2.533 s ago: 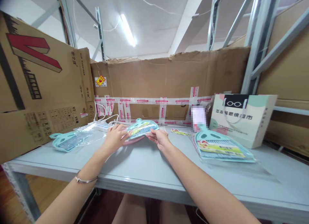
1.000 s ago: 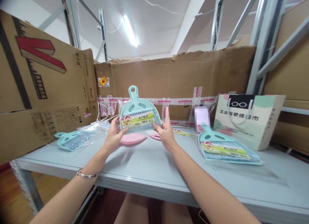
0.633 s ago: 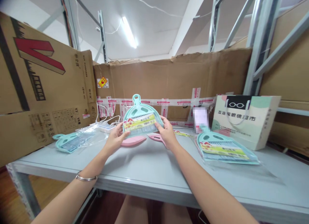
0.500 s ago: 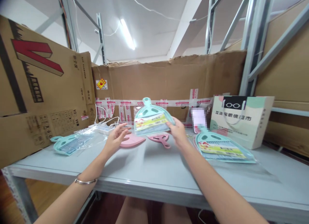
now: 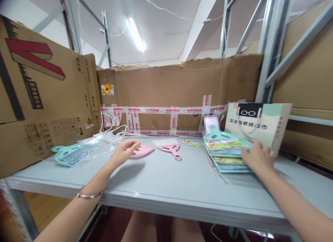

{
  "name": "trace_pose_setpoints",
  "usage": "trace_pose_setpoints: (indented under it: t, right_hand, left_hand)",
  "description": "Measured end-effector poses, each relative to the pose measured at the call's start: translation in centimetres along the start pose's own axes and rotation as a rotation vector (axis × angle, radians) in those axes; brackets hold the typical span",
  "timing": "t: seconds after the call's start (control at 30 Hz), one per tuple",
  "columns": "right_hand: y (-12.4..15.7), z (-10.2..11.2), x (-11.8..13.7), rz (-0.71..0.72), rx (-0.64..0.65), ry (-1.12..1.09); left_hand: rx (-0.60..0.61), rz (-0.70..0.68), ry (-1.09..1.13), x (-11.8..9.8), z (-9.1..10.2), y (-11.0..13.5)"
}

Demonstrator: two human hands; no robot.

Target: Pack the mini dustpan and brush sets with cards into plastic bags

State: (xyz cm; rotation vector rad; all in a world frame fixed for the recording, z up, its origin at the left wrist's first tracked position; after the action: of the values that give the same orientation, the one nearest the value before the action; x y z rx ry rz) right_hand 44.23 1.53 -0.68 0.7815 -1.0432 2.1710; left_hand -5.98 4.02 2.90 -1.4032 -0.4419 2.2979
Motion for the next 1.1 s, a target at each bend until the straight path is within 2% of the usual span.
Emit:
trace_pose_setpoints:
  t: [0.1,0.17,0.27,0.3,0.37,0.43,0.5,0.57,0.6,0.67,0.7,0.73,0.8,0.9,0.93,1.0,1.1]
  right_hand:
    - [1.6,-0.8,3.4,0.368,-0.084,0.305]
    - [1.9,-1.8,3.9,0.49,-0.052,0.349]
    - [1.3,-2.0,3.5,0.508,-0.068,0.331]
    - [1.2,-1.8,3.5,0.512,-0.092,0.308]
    - [1.3,-1.2,4.0,0.543,-0.151,0.233]
    - [1.9,-0.2,5.1,0.598,-0.215,0.128]
    - [2.7,1.1,6.3,0.643,-0.296,0.015]
    - [3.7,2.5,7.6,0.666,-0.384,-0.097]
    - [4.2,3.1,8.3,0.671,-0.421,-0.159]
    - [5.4,3.6,10.1,0.659,-0.416,-0.314]
    - [5.9,3.2,11.2,0.631,-0.343,-0.406]
    - [6.5,2.1,12.4,0.578,-0.205,-0.51]
    - [8.4,-2.1,15.1,0.373,0.265,-0.698]
    - [14.8,-8.7,18.9,-0.039,0.974,-0.946]
    - [16.7,-9.9,20.0,-0.121,1.11,-1.013]
    - [18.6,-11.2,21.5,-0.188,1.173,-1.103]
    - [18.8,-12.5,21.7,-0.22,1.113,-1.119]
  left_hand:
    - [-0.074,0.047,-0.088,1.2,2.1,-1.0]
    - [-0.086,0.078,-0.298,2.3,4.4,-2.1]
    - [-0.024,0.181,-0.792,4.9,8.3,-3.4]
    - [0.042,0.272,-0.927,6.4,9.3,-3.4]
    - [0.157,0.423,-1.049,8.9,10.8,-2.7]
    - [0.199,0.474,-1.073,10.2,11.4,-1.9]
    - [0.183,0.469,-1.096,10.2,11.6,-1.4]
    - [0.078,0.405,-1.178,8.8,11.9,-1.5]
    - [-0.023,0.328,-1.225,7.3,12.0,-1.7]
    - [-0.227,0.057,-1.261,3.3,11.2,-2.2]
    - [-0.286,-0.118,-1.234,1.3,10.0,-2.2]
    - [-0.291,-0.295,-1.177,-0.5,8.4,-2.0]
    - [-0.188,-0.602,-1.041,-3.2,4.5,-1.3]
    - [-0.044,-0.84,-0.936,-5.4,-0.3,0.1]
    - [0.004,-0.876,-0.914,-5.7,-1.5,0.4]
    - [0.05,-0.877,-0.865,-6.1,-2.6,0.6]
    - [0.041,-0.769,-0.782,-5.9,-2.3,-0.1]
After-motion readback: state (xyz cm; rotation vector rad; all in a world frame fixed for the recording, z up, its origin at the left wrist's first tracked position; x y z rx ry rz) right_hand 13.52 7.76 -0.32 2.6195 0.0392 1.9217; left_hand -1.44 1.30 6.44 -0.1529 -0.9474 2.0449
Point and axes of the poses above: each hand's wrist, its own y-axis away from the middle knuckle, its own z-axis out of the back of the hand, x = y × z, the point moved 8 cm from there along -y, towards the middle knuckle
